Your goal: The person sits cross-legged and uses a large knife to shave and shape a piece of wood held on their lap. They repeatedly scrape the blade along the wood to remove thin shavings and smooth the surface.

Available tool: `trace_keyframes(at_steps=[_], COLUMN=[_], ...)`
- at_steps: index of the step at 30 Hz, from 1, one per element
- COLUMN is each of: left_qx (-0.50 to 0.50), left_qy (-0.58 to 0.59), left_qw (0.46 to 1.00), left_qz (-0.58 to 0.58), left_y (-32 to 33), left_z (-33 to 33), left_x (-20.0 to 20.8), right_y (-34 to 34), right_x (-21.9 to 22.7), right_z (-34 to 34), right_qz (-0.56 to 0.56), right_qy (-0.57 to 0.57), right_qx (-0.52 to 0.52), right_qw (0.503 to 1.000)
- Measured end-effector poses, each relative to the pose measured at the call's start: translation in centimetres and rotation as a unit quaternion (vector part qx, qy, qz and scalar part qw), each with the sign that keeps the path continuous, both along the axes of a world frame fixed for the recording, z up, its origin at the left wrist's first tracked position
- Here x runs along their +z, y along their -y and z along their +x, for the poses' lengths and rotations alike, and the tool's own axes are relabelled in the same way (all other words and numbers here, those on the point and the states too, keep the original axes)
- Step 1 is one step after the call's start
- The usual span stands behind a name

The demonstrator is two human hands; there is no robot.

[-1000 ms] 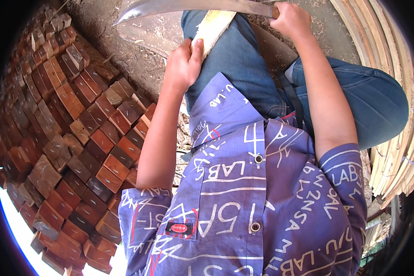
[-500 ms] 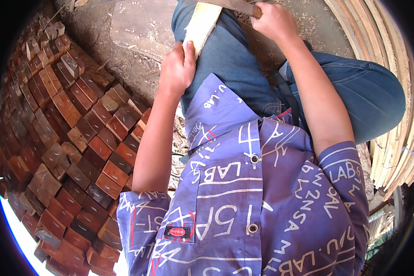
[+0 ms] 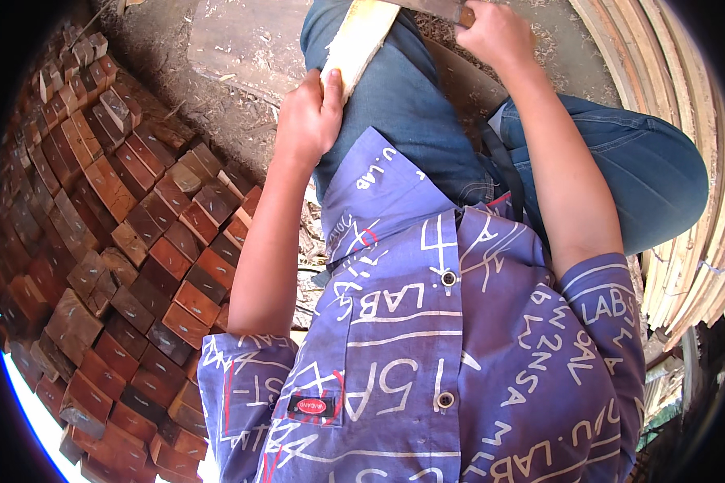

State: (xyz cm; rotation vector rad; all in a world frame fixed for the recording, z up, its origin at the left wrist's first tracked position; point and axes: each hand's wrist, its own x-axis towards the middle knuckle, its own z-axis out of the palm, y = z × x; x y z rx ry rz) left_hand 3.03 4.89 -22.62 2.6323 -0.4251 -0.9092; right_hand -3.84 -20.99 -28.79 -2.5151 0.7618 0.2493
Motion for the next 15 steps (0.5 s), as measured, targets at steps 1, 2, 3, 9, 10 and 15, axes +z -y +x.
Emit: trace_keyframes(at_steps=[1,2,3,9,10,15], left_qx=[0.01,0.019,0.013,0.005,0.005,-0.018], left_qy=[0.002,0.001,0.004,0.0,0.0,0.014], left_qw=[1.0,0.999,0.999,1.0,1.0,0.999], left_qz=[-0.02,-0.038,-0.038,-0.022,-0.02,0.027], left_y=[-0.4,-0.5,-0.5,-0.6,-0.8,0.8], left_z=[-0.1,-0.3,-0.3,-0.1,0.0,0.3], left_x=[-0.2,-0.2,-0.2,-0.2,-0.4,0.2], right_y=[-0.7,-1.2,-1.6,-2.5,-1.5,2.0], right_x=[0.7,0.6,0.3,1.3,0.8,0.4], right_z=[0.2,0.4,0.5,1.7,1.5,-0.2], right_qz=[0.011,0.015,0.018,-0.02,-0.05,0.026], right_qy=[-0.008,0.006,0.02,0.0,-0.002,-0.049], right_qx=[-0.005,0.008,0.022,0.099,0.1,-0.096], right_qw=[1.0,1.0,0.999,0.995,0.994,0.994])
